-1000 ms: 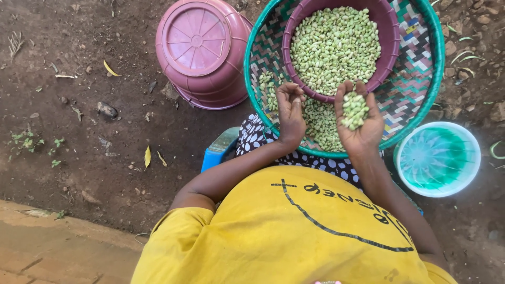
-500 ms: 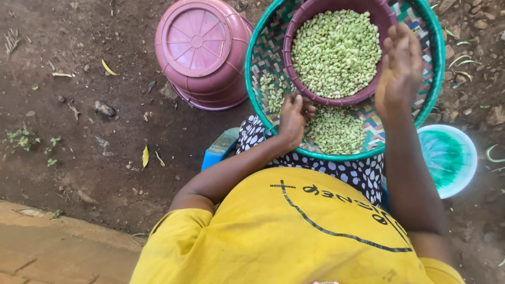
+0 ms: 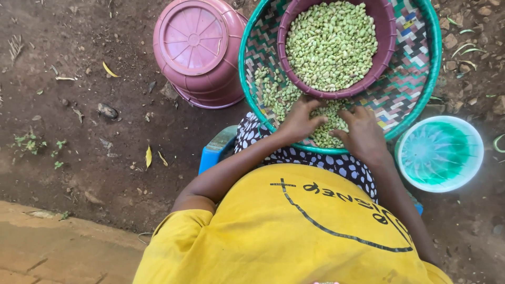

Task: Sorting green beans by hand, moving them from a large woven basket into a smaller purple bowl while removing unwanted material.

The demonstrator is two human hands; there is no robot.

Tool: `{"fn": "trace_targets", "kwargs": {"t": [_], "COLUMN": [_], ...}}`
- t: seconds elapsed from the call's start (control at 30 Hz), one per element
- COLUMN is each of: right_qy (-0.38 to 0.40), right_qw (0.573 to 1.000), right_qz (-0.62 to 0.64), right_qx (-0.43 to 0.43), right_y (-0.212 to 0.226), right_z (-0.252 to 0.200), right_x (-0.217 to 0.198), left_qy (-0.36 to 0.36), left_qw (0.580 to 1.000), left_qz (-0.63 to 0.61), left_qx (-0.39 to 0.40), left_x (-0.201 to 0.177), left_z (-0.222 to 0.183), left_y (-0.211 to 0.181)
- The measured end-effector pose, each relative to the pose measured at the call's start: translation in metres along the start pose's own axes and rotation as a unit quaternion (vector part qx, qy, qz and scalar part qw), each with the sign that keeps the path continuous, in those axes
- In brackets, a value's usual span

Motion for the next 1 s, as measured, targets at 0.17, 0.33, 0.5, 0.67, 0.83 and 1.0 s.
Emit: {"fn": "trace_targets", "kwargs": {"t": [0.17, 0.33, 0.5, 0.67, 0.83, 1.0], "right_qy": [-0.037, -0.039, -0.112, 0.009, 0.062, -0.045], "right_qw": [0.998, 0.978, 0.989, 0.998, 0.990, 0.978], "right_qz": [0.044, 0.200, 0.095, 0.051, 0.120, 0.199], "right_qx": [-0.037, -0.048, -0.013, -0.017, -0.038, -0.053], "right_y": [0.007, -0.002, -0.056, -0.020, 0.024, -0.009], "right_z": [0.001, 0.001, 0.009, 0.009, 0.002, 0.010], "right_x": [0.011, -0.009, 0.007, 0.004, -0.021, -0.001], "left_qy": [0.105, 0.113, 0.081, 0.020, 0.008, 0.008], "left_qw": [0.976, 0.985, 0.995, 0.980, 0.918, 0.837], "left_qz": [0.189, 0.128, -0.044, -0.195, -0.377, -0.513], "left_qx": [-0.012, -0.002, 0.025, -0.040, -0.120, -0.189], "left_x": [0.016, 0.021, 0.012, -0.001, 0.007, 0.014], "left_z": [-0.011, -0.014, -0.013, -0.018, -0.016, -0.008], "left_y": [-0.037, -0.035, -0.048, -0.031, -0.017, 0.008]}}
Point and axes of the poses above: each hand's wrist, its own z-axis towards the middle knuckle, its own x-axis out of the palm, y = z × x, the point moved 9 cm from there along z, towards the middle knuckle, and after that the axes turned 14 degrees about -z, right-handed, at the moved point
